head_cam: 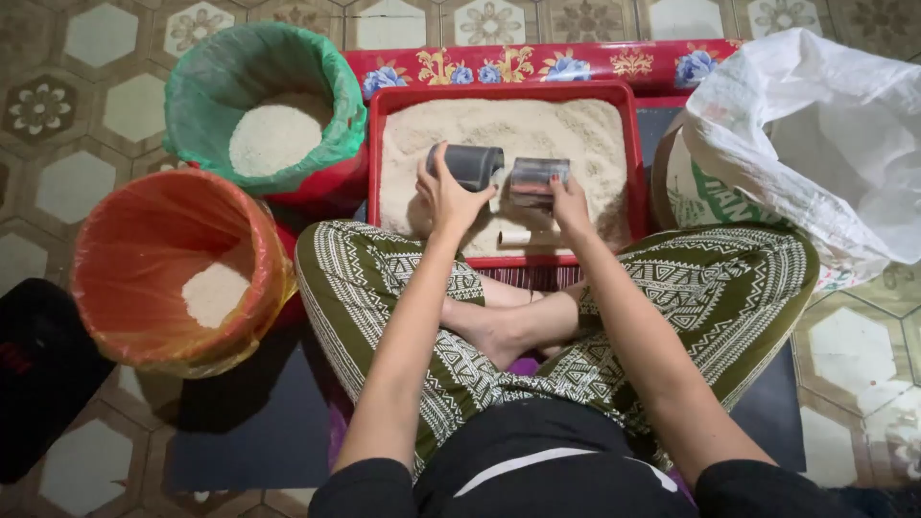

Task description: Scooping grain from a tray into metal cups and pouring it back out while sitting on the floor.

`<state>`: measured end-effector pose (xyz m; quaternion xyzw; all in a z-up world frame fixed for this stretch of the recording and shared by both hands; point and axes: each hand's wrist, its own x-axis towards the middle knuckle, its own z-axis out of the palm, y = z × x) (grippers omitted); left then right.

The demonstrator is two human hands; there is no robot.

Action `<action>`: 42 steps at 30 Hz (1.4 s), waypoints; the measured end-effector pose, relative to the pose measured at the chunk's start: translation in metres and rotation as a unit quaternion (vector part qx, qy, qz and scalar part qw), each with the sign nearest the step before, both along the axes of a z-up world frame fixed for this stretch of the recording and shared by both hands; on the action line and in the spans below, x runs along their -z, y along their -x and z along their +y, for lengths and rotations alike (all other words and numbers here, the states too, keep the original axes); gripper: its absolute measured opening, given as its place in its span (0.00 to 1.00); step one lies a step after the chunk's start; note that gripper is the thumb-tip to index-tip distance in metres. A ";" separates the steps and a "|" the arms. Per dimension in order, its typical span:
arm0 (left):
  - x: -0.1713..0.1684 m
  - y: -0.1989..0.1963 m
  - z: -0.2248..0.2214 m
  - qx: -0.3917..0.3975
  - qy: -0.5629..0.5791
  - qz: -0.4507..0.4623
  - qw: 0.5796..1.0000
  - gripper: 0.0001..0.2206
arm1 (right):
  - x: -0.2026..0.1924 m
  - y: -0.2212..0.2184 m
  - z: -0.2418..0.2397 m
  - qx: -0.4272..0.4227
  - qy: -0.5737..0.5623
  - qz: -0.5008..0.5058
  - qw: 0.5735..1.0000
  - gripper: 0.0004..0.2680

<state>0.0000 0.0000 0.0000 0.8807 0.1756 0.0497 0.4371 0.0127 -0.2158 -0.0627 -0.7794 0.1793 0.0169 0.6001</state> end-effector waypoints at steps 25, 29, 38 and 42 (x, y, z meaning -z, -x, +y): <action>-0.034 0.035 0.010 -0.005 0.090 -0.385 0.918 0.48 | -0.102 0.049 0.009 -0.377 0.324 -0.246 0.832 0.09; -0.035 0.035 0.008 0.027 0.060 -0.405 0.912 0.46 | -0.097 0.049 0.015 -0.390 0.323 -0.220 0.834 0.12; -0.031 0.030 0.007 0.109 -0.058 -0.433 0.893 0.41 | -0.072 0.038 -0.021 -0.381 0.400 -0.079 0.830 0.09; -0.032 0.030 0.008 0.112 -0.059 -0.439 0.890 0.40 | -0.029 0.039 -0.023 -0.404 0.509 0.020 0.759 0.09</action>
